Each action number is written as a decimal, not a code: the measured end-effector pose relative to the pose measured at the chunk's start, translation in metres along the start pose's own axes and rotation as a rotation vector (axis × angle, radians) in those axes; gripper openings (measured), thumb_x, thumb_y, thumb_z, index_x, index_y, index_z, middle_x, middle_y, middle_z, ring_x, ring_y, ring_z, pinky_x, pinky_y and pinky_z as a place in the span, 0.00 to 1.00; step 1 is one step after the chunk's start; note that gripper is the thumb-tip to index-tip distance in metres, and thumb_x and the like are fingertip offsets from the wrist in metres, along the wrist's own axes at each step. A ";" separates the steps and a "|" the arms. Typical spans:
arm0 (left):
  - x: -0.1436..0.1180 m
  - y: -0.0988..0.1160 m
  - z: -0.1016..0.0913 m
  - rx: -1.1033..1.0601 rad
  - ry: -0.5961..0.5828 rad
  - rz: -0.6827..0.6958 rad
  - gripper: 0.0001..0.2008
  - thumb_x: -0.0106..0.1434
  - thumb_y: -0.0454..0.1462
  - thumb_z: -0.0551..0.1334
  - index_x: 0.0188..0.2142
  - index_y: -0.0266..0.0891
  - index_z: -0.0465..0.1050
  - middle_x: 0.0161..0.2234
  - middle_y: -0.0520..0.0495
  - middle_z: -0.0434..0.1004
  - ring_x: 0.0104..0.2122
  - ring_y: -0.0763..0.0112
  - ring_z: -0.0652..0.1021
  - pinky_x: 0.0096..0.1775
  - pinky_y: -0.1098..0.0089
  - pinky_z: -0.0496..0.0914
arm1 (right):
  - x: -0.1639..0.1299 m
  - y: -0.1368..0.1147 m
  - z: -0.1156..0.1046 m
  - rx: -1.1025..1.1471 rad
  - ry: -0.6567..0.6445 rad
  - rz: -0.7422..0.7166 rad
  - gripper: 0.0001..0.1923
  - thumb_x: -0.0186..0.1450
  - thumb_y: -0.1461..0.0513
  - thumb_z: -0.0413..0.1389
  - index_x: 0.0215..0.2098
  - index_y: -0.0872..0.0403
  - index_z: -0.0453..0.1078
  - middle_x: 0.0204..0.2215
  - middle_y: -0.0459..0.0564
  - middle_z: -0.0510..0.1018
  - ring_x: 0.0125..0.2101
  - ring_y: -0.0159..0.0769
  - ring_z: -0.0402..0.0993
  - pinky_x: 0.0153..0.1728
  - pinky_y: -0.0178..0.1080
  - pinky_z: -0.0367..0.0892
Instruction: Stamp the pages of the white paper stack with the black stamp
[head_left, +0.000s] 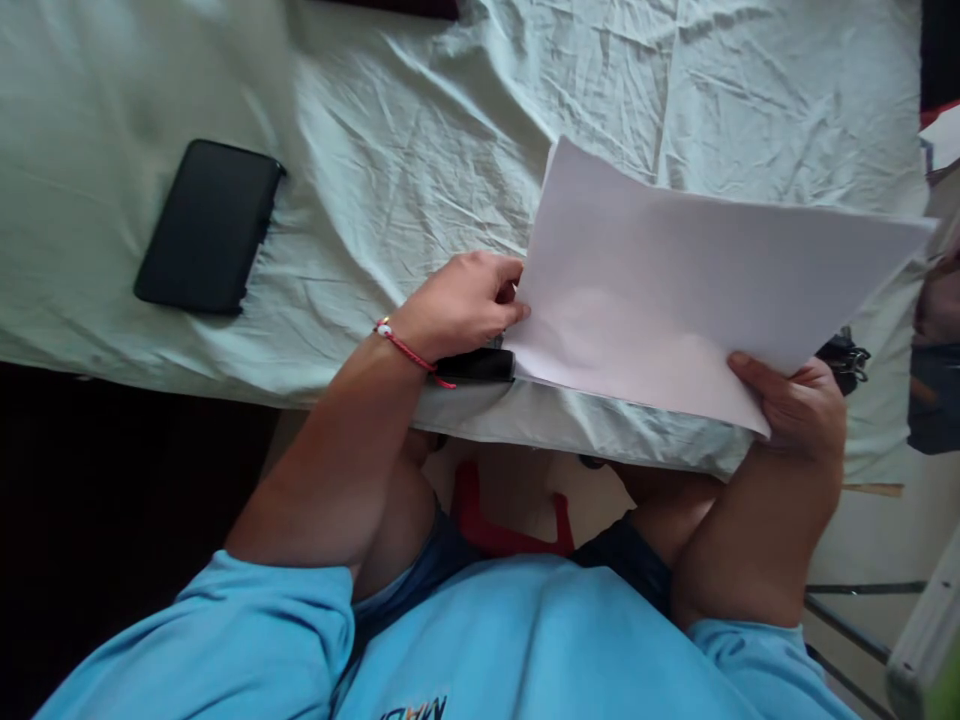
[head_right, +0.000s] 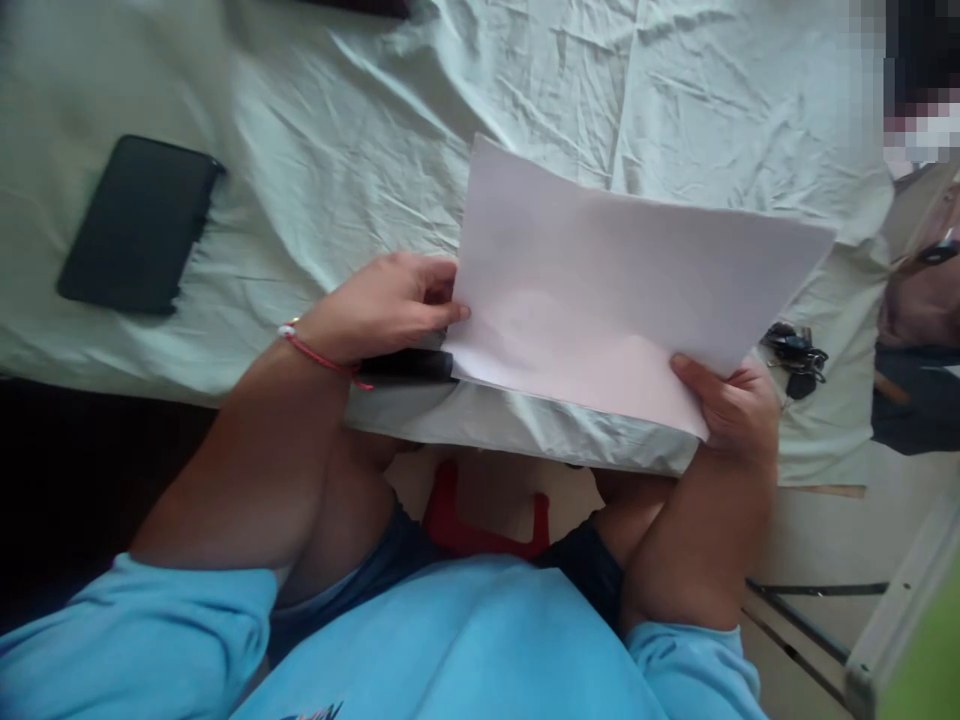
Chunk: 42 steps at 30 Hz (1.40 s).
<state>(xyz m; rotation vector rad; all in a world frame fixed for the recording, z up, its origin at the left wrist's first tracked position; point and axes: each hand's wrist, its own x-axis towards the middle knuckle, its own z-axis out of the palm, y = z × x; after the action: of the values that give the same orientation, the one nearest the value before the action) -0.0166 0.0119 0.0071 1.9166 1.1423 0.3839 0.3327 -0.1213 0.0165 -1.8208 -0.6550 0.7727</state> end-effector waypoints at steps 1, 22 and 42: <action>0.000 0.000 -0.001 0.031 -0.005 -0.006 0.04 0.57 0.40 0.65 0.30 0.43 0.74 0.30 0.48 0.81 0.34 0.61 0.77 0.39 0.64 0.67 | 0.000 0.000 0.000 -0.014 -0.020 0.005 0.23 0.41 0.57 0.81 0.34 0.54 0.85 0.35 0.51 0.87 0.30 0.34 0.80 0.30 0.34 0.76; -0.003 -0.001 -0.004 -0.078 0.009 -0.076 0.06 0.58 0.39 0.66 0.28 0.41 0.80 0.25 0.50 0.80 0.29 0.64 0.77 0.37 0.64 0.68 | 0.008 0.009 -0.001 0.012 -0.003 -0.027 0.26 0.41 0.56 0.80 0.35 0.56 0.82 0.36 0.52 0.86 0.32 0.35 0.79 0.32 0.35 0.76; -0.006 0.011 0.004 0.281 -0.032 -0.167 0.08 0.69 0.42 0.68 0.37 0.40 0.77 0.35 0.46 0.83 0.38 0.59 0.81 0.41 0.62 0.68 | 0.013 0.010 -0.009 -0.036 -0.024 0.014 0.24 0.39 0.58 0.80 0.34 0.55 0.84 0.34 0.49 0.86 0.28 0.33 0.78 0.29 0.33 0.75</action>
<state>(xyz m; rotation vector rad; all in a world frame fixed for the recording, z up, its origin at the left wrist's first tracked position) -0.0107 0.0027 0.0141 2.0384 1.3820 0.1043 0.3487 -0.1208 0.0073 -1.8532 -0.6762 0.7976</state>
